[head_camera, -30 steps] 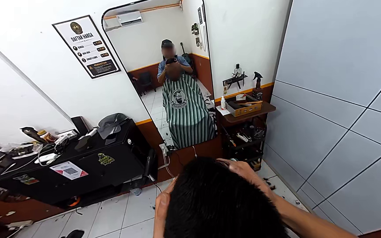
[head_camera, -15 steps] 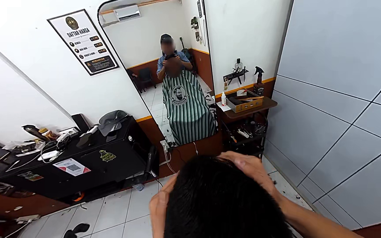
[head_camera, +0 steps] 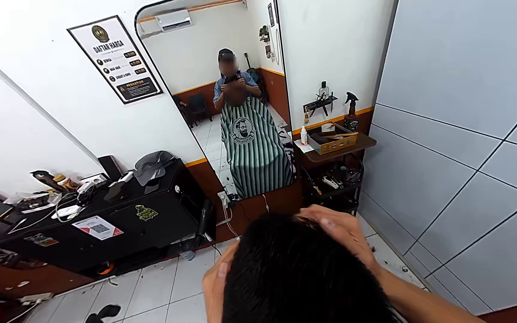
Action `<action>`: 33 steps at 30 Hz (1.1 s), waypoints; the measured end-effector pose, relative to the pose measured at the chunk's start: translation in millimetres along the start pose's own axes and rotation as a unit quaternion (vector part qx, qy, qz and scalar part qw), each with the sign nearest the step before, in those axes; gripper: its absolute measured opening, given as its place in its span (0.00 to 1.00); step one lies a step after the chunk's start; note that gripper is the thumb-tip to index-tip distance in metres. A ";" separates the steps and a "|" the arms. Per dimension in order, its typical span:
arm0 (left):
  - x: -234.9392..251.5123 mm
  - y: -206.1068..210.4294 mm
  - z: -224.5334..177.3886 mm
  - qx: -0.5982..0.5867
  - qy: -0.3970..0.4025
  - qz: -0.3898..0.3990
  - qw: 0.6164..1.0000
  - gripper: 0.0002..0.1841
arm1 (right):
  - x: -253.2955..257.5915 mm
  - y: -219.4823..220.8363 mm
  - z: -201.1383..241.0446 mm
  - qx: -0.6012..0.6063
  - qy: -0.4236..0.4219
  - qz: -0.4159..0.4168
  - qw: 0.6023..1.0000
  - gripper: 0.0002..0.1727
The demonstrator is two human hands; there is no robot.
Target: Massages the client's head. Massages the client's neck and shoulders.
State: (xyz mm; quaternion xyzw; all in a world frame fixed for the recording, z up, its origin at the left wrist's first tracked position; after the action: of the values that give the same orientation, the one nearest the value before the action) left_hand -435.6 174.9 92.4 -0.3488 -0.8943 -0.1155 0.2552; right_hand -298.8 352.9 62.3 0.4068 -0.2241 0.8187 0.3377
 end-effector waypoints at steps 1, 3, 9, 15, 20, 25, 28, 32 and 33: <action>2.0 2.6 -1.0 -0.012 -0.043 0.004 0.999 0.20 | 2.0 4.8 -1.8 0.019 0.015 0.044 0.999 0.35; 2.3 -0.5 3.9 0.002 -0.025 0.015 1.000 0.22 | 1.9 4.4 -2.7 0.010 0.012 0.026 1.000 0.34; 1.6 1.2 -1.7 -0.021 -0.058 0.016 0.998 0.22 | 2.5 6.5 1.3 0.026 0.039 0.034 0.998 0.35; -4.0 -11.7 30.7 0.002 0.061 0.038 0.997 0.28 | -1.3 1.0 3.5 0.013 0.008 -0.016 1.000 0.33; -1.6 -7.4 12.4 0.022 0.084 0.000 0.996 0.29 | -3.6 -3.7 3.0 -0.023 -0.002 -0.070 0.997 0.30; 3.5 2.4 6.0 -0.037 -0.010 0.004 0.999 0.24 | 6.2 7.4 -1.3 0.056 0.019 0.057 0.997 0.37; -3.0 -6.6 13.7 0.047 0.049 -0.045 0.997 0.27 | 2.1 -3.6 1.4 -0.023 -0.003 -0.053 0.998 0.32; -18.5 -16.6 15.8 0.123 0.118 -0.096 0.981 0.24 | -8.9 -11.1 8.6 -0.072 -0.004 -0.149 0.986 0.28; -21.3 -18.1 15.9 0.138 0.129 -0.101 0.977 0.24 | -11.6 -11.6 9.0 -0.076 0.004 -0.162 0.984 0.27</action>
State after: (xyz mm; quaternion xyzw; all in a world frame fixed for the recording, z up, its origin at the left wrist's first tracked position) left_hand -440.6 155.7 67.0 -0.2003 -0.8918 -0.0600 0.4013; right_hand -280.6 350.5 59.0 0.4072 -0.2157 0.7356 0.4965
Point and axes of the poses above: each hand's wrist, its own x-axis towards the middle knuckle, its own y-axis out of the palm, z = x × y, the point moved 5 cm from there along x, towards the middle knuckle
